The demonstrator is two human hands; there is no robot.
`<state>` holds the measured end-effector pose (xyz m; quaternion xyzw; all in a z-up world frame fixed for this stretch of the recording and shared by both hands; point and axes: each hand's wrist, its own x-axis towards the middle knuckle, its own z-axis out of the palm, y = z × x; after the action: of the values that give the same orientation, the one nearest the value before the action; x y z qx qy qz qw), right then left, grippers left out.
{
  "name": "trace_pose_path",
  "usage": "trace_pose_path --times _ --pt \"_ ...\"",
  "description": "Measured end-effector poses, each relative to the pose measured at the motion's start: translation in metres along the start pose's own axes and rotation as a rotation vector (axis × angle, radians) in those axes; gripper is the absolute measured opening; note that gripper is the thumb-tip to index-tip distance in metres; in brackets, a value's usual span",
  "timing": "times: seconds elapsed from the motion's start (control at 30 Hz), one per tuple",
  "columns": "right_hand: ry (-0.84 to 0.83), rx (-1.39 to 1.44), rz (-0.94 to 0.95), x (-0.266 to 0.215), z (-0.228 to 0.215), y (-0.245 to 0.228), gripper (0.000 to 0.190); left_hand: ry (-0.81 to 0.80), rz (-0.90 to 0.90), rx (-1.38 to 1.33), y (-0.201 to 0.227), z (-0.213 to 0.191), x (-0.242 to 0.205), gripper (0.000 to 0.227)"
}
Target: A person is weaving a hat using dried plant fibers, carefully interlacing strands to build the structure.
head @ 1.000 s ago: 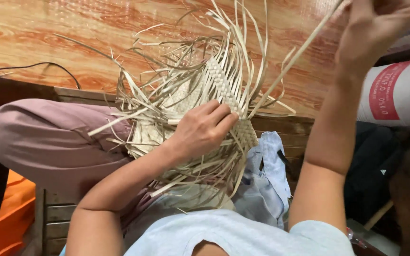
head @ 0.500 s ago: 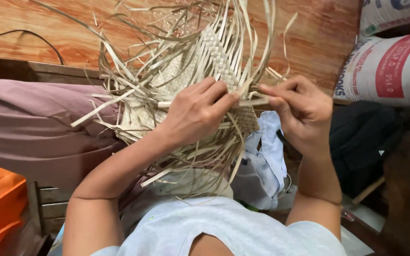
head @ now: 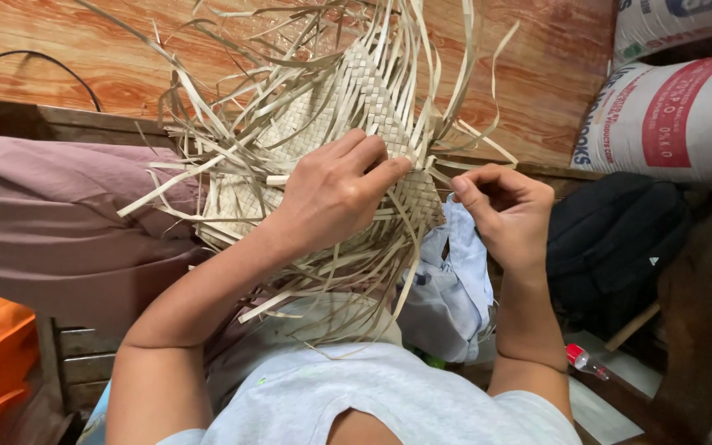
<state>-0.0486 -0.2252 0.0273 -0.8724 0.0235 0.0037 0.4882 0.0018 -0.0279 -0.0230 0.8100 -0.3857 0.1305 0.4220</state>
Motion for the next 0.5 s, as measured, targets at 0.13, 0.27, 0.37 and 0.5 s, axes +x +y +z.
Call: trace_pose_path --times 0.13,0.27,0.37,0.5 --pt "-0.022 0.031 0.113 0.005 0.0 0.005 0.006 -0.013 0.004 -0.007 -0.001 0.0 0.0 0.024" --pt "-0.037 0.05 0.168 0.006 -0.001 0.007 0.006 -0.039 -0.004 -0.036 0.0 -0.007 0.002 0.025" --pt "-0.048 0.069 0.177 0.007 -0.002 0.009 0.007 -0.036 -0.01 -0.054 0.0 -0.006 0.001 0.026" --pt "-0.048 0.071 0.184 0.008 -0.001 0.013 0.007 -0.043 -0.008 -0.073 0.0 -0.007 0.002 0.019"
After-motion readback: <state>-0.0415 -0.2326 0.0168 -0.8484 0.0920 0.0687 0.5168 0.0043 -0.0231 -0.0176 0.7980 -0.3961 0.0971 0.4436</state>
